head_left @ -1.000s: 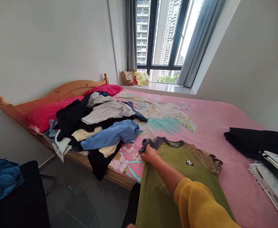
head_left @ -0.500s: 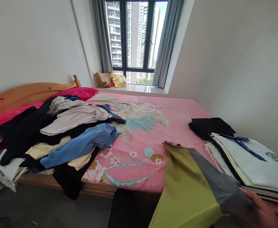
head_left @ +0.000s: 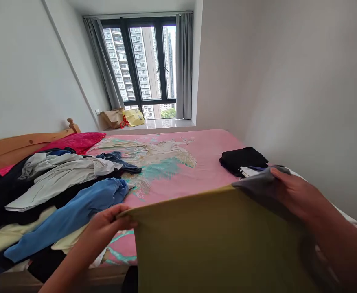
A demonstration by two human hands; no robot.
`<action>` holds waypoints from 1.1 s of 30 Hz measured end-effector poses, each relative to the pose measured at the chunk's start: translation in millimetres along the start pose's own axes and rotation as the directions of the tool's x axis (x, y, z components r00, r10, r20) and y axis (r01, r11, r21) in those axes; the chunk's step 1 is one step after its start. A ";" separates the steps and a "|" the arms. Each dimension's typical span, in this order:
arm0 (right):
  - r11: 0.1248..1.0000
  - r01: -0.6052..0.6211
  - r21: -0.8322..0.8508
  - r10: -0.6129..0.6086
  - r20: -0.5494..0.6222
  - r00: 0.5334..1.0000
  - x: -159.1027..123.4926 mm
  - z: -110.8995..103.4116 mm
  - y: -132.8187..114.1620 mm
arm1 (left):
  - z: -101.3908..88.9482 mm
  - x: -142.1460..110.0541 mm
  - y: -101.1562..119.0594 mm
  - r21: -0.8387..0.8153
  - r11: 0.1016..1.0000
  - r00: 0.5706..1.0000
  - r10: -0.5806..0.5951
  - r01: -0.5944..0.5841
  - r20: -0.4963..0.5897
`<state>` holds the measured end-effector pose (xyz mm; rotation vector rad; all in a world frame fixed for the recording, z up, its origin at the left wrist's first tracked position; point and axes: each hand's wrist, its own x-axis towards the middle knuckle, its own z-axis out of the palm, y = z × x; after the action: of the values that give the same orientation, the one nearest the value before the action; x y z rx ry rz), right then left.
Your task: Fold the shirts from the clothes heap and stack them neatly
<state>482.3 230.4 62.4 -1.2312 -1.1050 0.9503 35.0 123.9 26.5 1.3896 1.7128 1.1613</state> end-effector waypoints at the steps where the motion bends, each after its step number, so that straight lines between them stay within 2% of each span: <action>1: 0.999 0.014 0.034 -0.014 -0.005 1.000 9.0 5.2 -13.7 | 2.6 23.2 18.9 -0.026 0.999 0.999 0.025 -0.025 0.034; 3: 0.991 0.089 0.099 -0.086 -0.031 0.996 24.6 16.0 -44.8 | 5.1 63.0 57.2 -0.006 0.987 0.980 0.159 -0.161 -0.118; 5: 0.965 0.210 0.154 -0.202 -0.065 0.977 34.7 23.9 -72.6 | 3.8 89.6 88.2 0.073 0.947 0.893 0.320 -0.313 -0.318; 6: 0.948 0.265 0.174 -0.255 -0.078 0.964 37.9 26.3 -81.2 | 2.6 98.1 97.8 0.115 0.920 0.841 0.389 -0.374 -0.376; 7: 0.936 0.296 0.191 -0.284 -0.088 0.955 40.4 27.6 -84.4 | 1.6 104.0 102.3 0.148 0.897 0.801 0.440 -0.417 -0.406; 8: 0.933 0.300 0.201 -0.286 -0.093 0.954 42.6 28.3 -81.3 | 1.6 108.2 101.0 0.168 0.880 0.779 0.472 -0.444 -0.413; 9: 0.940 0.275 0.203 -0.262 -0.091 0.961 44.6 28.7 -71.5 | 2.9 111.3 93.9 0.177 0.875 0.777 0.482 -0.451 -0.405; 11: 0.969 0.172 0.179 -0.160 -0.076 0.984 47.3 29.5 -33.2 | 10.5 115.1 63.5 0.211 0.894 0.819 0.447 -0.395 -0.359; 13: 0.989 0.035 0.145 -0.028 -0.051 0.998 45.5 30.8 23.3 | 24.2 114.9 16.4 0.287 0.909 0.878 0.383 -0.302 -0.288; 14: 0.987 -0.096 0.125 0.102 -0.037 0.994 41.6 31.3 54.9 | 32.7 112.3 -11.0 0.330 0.906 0.903 0.354 -0.266 -0.243; 15: 0.968 -0.229 0.103 0.233 -0.027 0.972 35.3 31.5 86.8 | 41.6 107.5 -39.4 0.359 0.899 0.917 0.341 -0.253 -0.208; 17: 0.896 -0.437 0.079 0.437 0.018 0.899 15.2 29.5 146.7 | 59.0 90.4 -95.6 0.389 0.881 0.935 0.336 -0.270 -0.111; 19: 0.830 -0.552 0.073 0.553 0.012 0.833 -12.8 23.5 195.1 | 72.8 64.9 -145.3 0.395 0.878 0.951 0.306 -0.269 -0.033; 21: 0.764 -0.638 0.090 0.641 -0.004 0.767 -42.8 13.7 228.3 | 80.7 36.5 -184.4 0.406 0.871 0.958 0.285 -0.276 0.039; 24: 0.687 -0.723 0.079 0.723 0.036 0.690 -78.1 -3.3 250.8 | 84.3 3.2 -221.9 0.438 0.832 0.940 0.314 -0.339 0.133; 26: 0.665 -0.743 0.075 0.739 0.078 0.669 -90.5 -12.0 252.3 | 85.9 -6.8 -236.1 0.453 0.801 0.919 0.369 -0.391 0.139; 30: 0.667 -0.735 0.120 0.721 0.142 0.678 -94.7 -12.4 243.1 | 96.0 -6.6 -248.3 0.449 0.799 0.906 0.419 -0.399 0.060; 33: 0.685 -0.720 0.111 0.714 0.095 0.693 -94.9 0.3 239.2 | 102.7 -6.2 -243.7 0.443 0.821 0.916 0.401 -0.360 0.001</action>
<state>467.3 166.3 -186.4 -1.5657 -0.5369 1.6289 27.9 129.7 -237.8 2.0612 1.8926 1.0967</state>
